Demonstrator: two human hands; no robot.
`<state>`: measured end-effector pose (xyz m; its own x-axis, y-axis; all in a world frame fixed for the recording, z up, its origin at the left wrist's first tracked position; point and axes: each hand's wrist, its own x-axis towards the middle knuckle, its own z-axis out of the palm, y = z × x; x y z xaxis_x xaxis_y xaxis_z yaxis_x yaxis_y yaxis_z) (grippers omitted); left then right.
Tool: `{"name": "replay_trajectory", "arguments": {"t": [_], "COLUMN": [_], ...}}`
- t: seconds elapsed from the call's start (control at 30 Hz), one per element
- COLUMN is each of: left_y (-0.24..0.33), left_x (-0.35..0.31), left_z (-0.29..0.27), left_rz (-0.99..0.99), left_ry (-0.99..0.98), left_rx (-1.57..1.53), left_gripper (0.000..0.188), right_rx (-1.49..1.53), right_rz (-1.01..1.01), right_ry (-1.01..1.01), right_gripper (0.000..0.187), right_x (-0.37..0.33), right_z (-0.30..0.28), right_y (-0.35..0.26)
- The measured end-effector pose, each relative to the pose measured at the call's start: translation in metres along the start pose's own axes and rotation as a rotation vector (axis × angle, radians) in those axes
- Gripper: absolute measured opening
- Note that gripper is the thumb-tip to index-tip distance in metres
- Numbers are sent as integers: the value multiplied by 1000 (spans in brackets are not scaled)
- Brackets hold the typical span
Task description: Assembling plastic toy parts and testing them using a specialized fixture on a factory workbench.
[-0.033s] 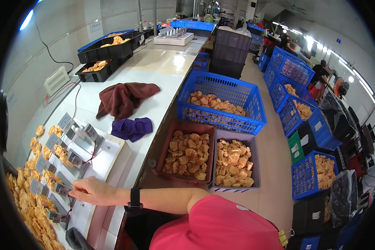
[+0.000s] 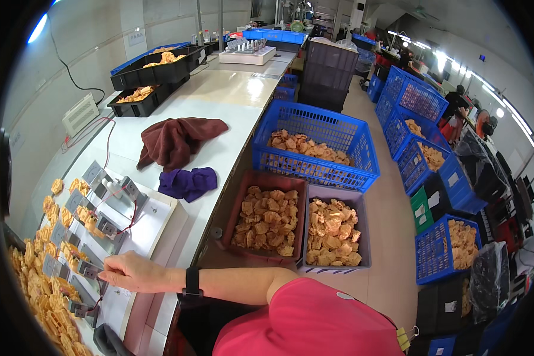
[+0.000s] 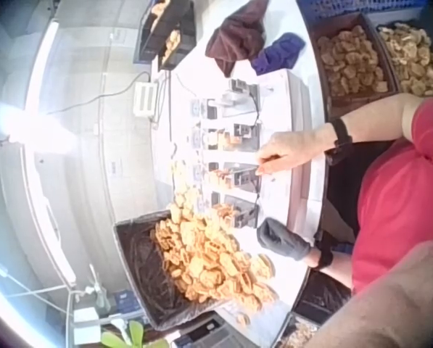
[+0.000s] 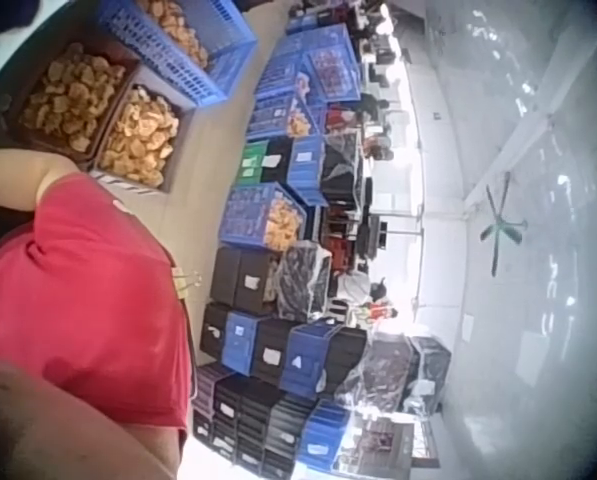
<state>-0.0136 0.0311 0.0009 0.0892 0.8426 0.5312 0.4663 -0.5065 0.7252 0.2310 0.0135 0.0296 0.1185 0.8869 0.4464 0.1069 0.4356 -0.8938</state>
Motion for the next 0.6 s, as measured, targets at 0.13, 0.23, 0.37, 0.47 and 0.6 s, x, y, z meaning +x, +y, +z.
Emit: {"name": "replay_trajectory", "arguments": {"t": [0.13,0.23,0.37,0.47,0.6], "left_y": [1,2,1,2,3], "left_x": [0,0,-1,-1,-1], "left_z": [0,-1,-2,-1,-2], "left_rz": [-5,-3,13,22,15], "left_ry": [-6,-14,-18,-17,-28], "left_rx": [8,16,44,53,53], "left_gripper": [28,29,29,30,31], "right_rx": [86,0,-130,-130,-97], "right_rz": [26,34,-94,-89,-108], "right_ry": [-3,-46,4,-6,1], "right_gripper": [32,31,25,19,10], "right_x": [0,0,-2,-2,-2], "right_z": [1,-2,-2,-4,-1], "right_y": [1,0,-5,-3,-2]}}
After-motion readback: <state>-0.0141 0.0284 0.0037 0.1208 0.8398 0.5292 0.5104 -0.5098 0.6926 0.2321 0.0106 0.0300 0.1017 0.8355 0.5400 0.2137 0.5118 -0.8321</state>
